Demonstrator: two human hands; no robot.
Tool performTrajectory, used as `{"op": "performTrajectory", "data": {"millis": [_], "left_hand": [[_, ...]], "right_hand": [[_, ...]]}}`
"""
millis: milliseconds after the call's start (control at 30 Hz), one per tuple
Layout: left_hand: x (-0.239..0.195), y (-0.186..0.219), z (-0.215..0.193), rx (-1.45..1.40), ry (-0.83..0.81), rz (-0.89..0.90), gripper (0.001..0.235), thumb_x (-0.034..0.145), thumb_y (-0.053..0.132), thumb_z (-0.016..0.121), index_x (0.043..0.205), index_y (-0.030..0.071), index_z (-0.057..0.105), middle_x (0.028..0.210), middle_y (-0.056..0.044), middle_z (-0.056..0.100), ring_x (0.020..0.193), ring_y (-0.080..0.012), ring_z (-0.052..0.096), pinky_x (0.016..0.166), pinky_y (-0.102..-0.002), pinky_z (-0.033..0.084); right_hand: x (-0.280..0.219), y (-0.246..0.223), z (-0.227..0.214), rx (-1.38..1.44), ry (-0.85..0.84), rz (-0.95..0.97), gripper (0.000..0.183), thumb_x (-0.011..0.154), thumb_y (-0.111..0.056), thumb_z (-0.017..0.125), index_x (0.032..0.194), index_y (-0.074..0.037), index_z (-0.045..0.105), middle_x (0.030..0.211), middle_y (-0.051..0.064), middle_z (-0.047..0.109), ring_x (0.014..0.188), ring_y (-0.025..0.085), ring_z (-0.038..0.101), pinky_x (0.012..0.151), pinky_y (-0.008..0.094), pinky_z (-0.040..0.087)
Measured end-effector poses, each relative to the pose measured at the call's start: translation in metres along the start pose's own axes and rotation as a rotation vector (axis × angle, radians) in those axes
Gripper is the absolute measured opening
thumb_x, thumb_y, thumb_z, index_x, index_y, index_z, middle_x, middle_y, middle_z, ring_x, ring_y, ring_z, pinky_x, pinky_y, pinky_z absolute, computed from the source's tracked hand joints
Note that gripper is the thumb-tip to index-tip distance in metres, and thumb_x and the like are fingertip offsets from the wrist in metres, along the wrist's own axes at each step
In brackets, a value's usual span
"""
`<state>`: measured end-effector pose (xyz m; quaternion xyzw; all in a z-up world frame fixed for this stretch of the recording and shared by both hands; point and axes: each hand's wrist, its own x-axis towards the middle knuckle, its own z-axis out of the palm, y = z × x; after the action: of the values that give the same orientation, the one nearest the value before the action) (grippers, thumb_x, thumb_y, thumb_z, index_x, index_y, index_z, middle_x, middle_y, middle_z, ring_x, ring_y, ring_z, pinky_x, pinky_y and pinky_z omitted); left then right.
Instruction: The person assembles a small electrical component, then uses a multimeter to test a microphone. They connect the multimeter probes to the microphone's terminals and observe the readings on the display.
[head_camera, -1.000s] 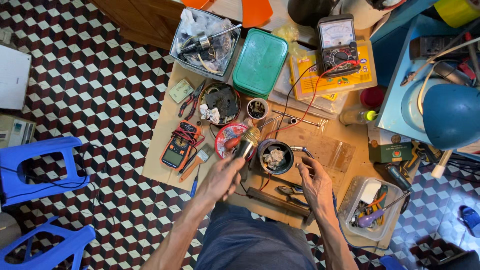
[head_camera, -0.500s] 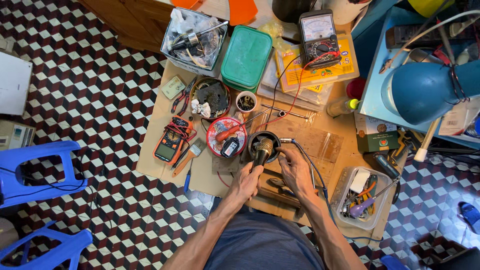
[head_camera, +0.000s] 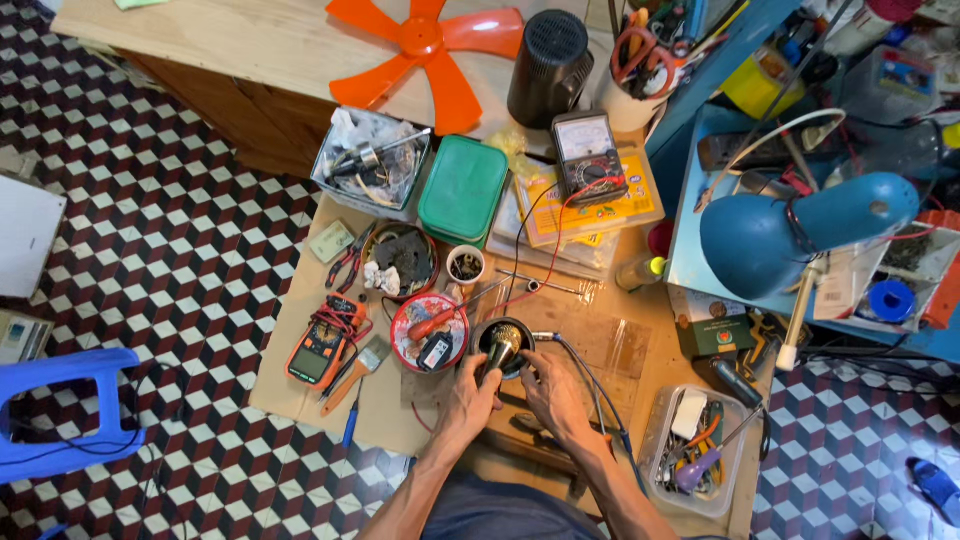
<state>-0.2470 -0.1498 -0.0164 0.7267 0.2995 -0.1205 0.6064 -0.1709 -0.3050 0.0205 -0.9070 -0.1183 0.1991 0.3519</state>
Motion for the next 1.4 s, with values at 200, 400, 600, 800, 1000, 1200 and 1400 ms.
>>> {"op": "performTrajectory", "data": {"millis": [200,400,600,800,1000,1200,1400], "left_hand": [[-0.008,0.016,-0.002,-0.037,-0.044,-0.073,0.069,0.094,0.044,0.055,0.156,0.014,0.042,0.072,-0.009,0.07,0.064,-0.0158,0.071,0.066,-0.035,0.055],[-0.017,0.034,-0.018,0.047,-0.003,-0.147,0.068,0.095,0.045,0.055,0.158,0.022,0.041,0.07,-0.009,0.069,0.056,-0.0197,0.066,0.053,-0.035,0.052],[-0.022,0.024,-0.026,-0.202,-0.035,-0.145,0.077,0.092,0.046,0.059,0.16,0.021,0.031,0.087,-0.012,0.069,0.06,-0.0191,0.069,0.05,-0.035,0.06],[-0.034,0.014,-0.038,-0.285,-0.096,-0.104,0.077,0.095,0.045,0.06,0.16,0.015,0.03,0.1,-0.013,0.072,0.07,-0.0159,0.072,0.059,-0.032,0.063],[-0.035,0.012,-0.045,-0.235,-0.137,-0.09,0.075,0.096,0.029,0.063,0.158,0.012,0.026,0.099,-0.011,0.072,0.065,-0.0182,0.074,0.053,-0.033,0.062],[-0.036,0.016,-0.031,-0.316,-0.121,-0.073,0.068,0.099,0.026,0.059,0.156,0.007,0.027,0.089,-0.016,0.071,0.061,-0.0207,0.073,0.052,-0.032,0.061],[-0.039,0.008,-0.022,-0.308,-0.12,-0.095,0.068,0.101,0.029,0.058,0.155,0.004,0.027,0.097,-0.016,0.07,0.062,-0.0201,0.074,0.055,-0.033,0.062]], "right_hand": [[-0.003,-0.007,-0.006,0.045,-0.03,0.009,0.036,0.092,-0.019,0.064,0.126,-0.009,0.069,0.117,0.016,0.07,0.099,0.035,0.07,0.085,0.043,0.055],[-0.006,-0.032,-0.023,0.154,-0.168,0.319,0.042,0.095,-0.023,0.06,0.136,-0.016,0.065,0.102,0.019,0.079,0.081,0.033,0.074,0.076,0.043,0.057],[0.032,-0.019,-0.037,0.234,-0.032,0.211,0.042,0.094,-0.025,0.06,0.131,-0.005,0.065,0.108,0.017,0.078,0.081,0.029,0.075,0.075,0.039,0.058],[0.081,0.015,-0.028,0.103,-0.018,0.159,0.046,0.092,-0.03,0.061,0.128,-0.003,0.069,0.121,0.02,0.075,0.11,0.029,0.072,0.095,0.039,0.054],[0.096,0.011,-0.013,0.14,-0.091,0.175,0.049,0.093,-0.03,0.059,0.13,0.0,0.066,0.123,0.021,0.072,0.112,0.03,0.072,0.097,0.037,0.054],[0.079,-0.03,-0.016,0.032,-0.237,0.393,0.054,0.107,-0.046,0.05,0.119,0.001,0.075,0.099,0.033,0.075,0.097,0.042,0.072,0.082,0.05,0.055],[0.058,-0.034,-0.017,-0.075,-0.169,0.099,0.041,0.099,-0.034,0.051,0.128,-0.01,0.067,0.091,0.027,0.071,0.087,0.042,0.072,0.076,0.048,0.054]]}}
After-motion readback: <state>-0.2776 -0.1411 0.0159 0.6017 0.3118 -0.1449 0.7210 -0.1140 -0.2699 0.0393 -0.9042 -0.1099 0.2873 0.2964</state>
